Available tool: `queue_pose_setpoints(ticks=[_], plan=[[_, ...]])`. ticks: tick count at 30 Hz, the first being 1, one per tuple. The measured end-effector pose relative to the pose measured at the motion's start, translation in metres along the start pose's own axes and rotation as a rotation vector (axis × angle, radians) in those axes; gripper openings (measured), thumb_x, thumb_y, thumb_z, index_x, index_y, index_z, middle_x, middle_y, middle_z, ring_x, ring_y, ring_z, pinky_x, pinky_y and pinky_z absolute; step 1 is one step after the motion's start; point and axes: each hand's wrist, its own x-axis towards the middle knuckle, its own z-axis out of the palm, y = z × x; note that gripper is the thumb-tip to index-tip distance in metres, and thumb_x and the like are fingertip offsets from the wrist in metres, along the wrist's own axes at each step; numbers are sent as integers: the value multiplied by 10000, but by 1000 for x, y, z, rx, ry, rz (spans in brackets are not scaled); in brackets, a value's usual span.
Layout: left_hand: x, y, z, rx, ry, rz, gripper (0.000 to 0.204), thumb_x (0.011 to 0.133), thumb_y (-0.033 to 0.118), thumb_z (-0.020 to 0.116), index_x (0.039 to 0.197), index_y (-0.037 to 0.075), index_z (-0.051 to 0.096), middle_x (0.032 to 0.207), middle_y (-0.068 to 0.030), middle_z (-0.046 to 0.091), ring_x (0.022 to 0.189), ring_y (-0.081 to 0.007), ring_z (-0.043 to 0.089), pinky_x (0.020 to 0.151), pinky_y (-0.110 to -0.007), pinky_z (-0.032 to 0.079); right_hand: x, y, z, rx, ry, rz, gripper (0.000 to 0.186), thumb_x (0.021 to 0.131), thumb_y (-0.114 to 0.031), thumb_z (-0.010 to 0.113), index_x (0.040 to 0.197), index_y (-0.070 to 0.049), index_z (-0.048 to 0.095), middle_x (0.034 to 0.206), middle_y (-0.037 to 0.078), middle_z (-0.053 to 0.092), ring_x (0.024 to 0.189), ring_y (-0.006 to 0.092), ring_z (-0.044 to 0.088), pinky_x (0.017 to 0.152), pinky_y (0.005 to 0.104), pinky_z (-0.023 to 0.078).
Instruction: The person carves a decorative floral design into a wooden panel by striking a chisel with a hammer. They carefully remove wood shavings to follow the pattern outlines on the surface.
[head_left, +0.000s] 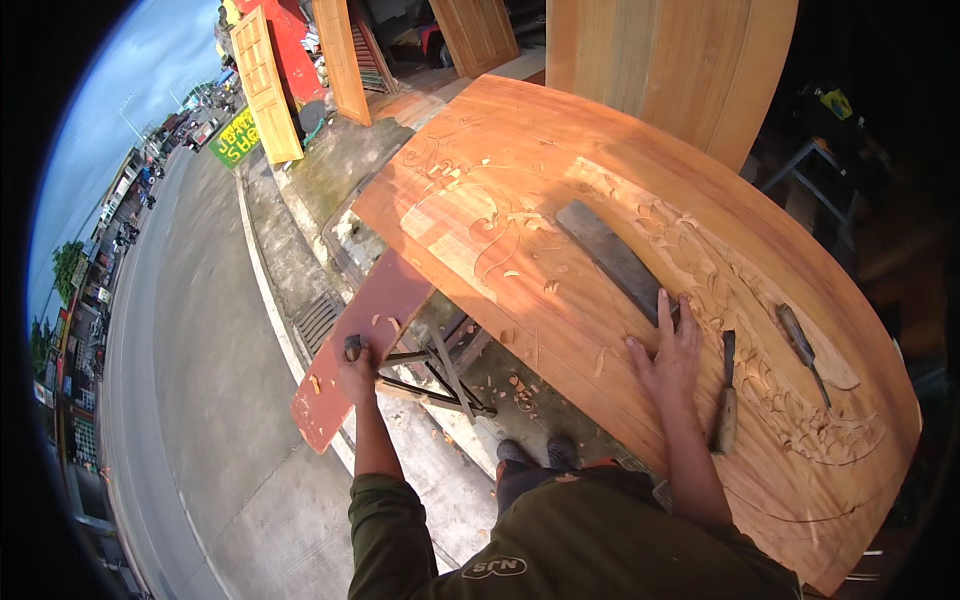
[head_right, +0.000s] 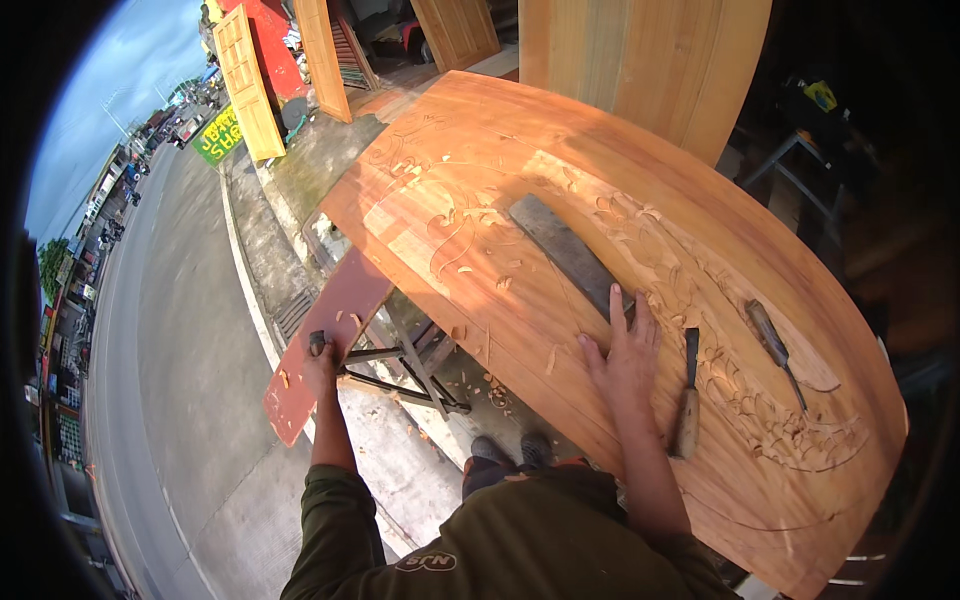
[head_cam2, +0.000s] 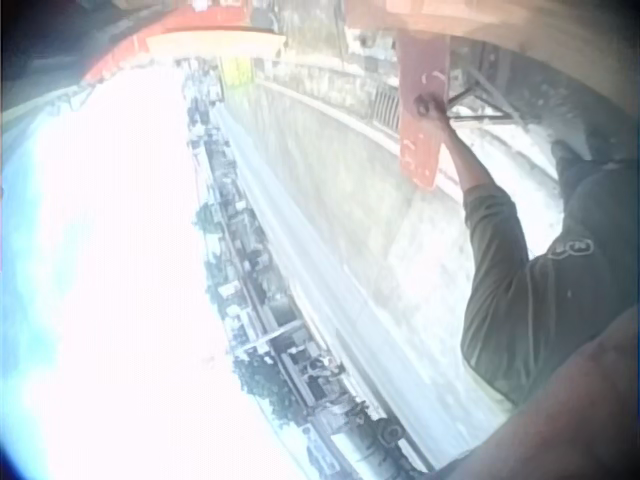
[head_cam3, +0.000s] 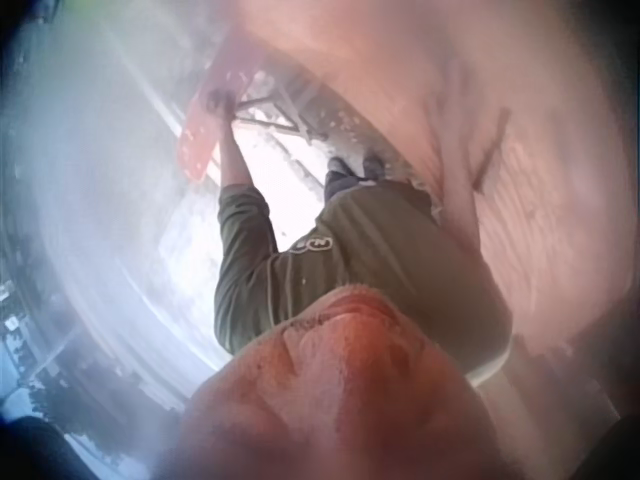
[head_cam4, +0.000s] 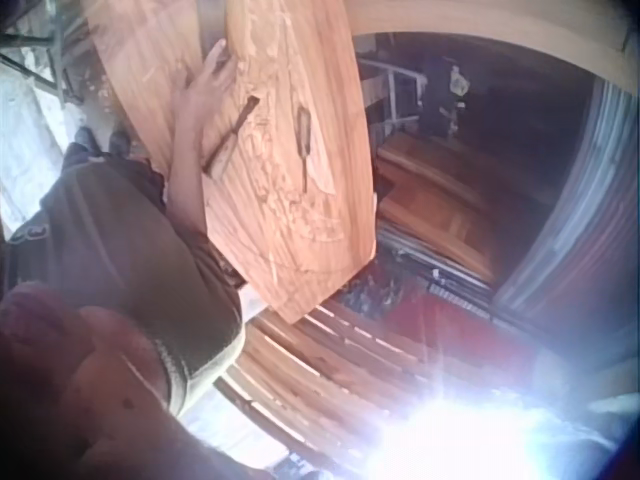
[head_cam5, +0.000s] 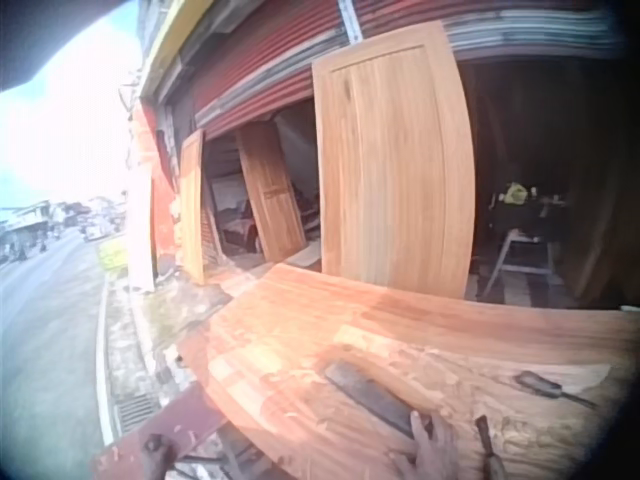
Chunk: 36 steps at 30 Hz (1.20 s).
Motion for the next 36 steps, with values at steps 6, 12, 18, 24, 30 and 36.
queue_pose_setpoints(ticks=[6, 12, 18, 24, 30, 36], plan=[[12, -9, 2, 19, -8, 23, 644, 877, 626, 741, 1270, 117, 752, 1079, -200, 809, 1007, -436, 772, 873, -544, 580, 1, 2, -1, -4, -9, -6, 946, 934, -420, 806, 1722, -189, 336, 1632, 319, 382, 1426, 492, 446, 1215, 576, 341], [13, -14, 17, 50, 11, 63, 676, 887, 630, 727, 1309, 103, 747, 1130, -207, 805, 1028, -447, 766, 877, -552, 578, 1, 5, -4, -22, -32, 2, 930, 951, -425, 790, 1723, -184, 330, 1642, 326, 360, 1476, 498, 400, 1248, 589, 301], [24, -24, 10, 97, -25, 81, 722, 899, 659, 715, 1316, 70, 750, 1127, -220, 801, 1019, -469, 755, 890, -572, 566, 0, 7, 1, 10, -50, 14, 920, 959, -423, 781, 1726, -213, 319, 1652, 326, 341, 1501, 486, 387, 1263, 603, 289], [37, -32, 16, 89, -71, 80, 754, 936, 605, 729, 1395, 8, 712, 1236, -235, 783, 1104, -414, 753, 944, -504, 563, -2, 7, -2, 14, -46, 19, 916, 966, -430, 774, 1728, -223, 308, 1644, 320, 350, 1506, 492, 383, 1272, 596, 295], [61, -50, 34, 4, -39, 221, 659, 959, 526, 732, 1338, -13, 735, 1211, -236, 786, 1072, -420, 753, 927, -493, 573, -2, 13, 1, 48, -34, 12, 908, 974, -409, 765, 1729, -212, 301, 1643, 324, 347, 1522, 488, 376, 1280, 602, 286], [33, -37, 48, -19, -173, 256, 606, 990, 446, 734, 1326, -58, 717, 1183, -204, 784, 1059, -352, 747, 922, -439, 583, -12, 21, -13, 91, -37, 41, 895, 963, -351, 765, 1717, -163, 321, 1631, 345, 359, 1522, 498, 379, 1293, 583, 279]])
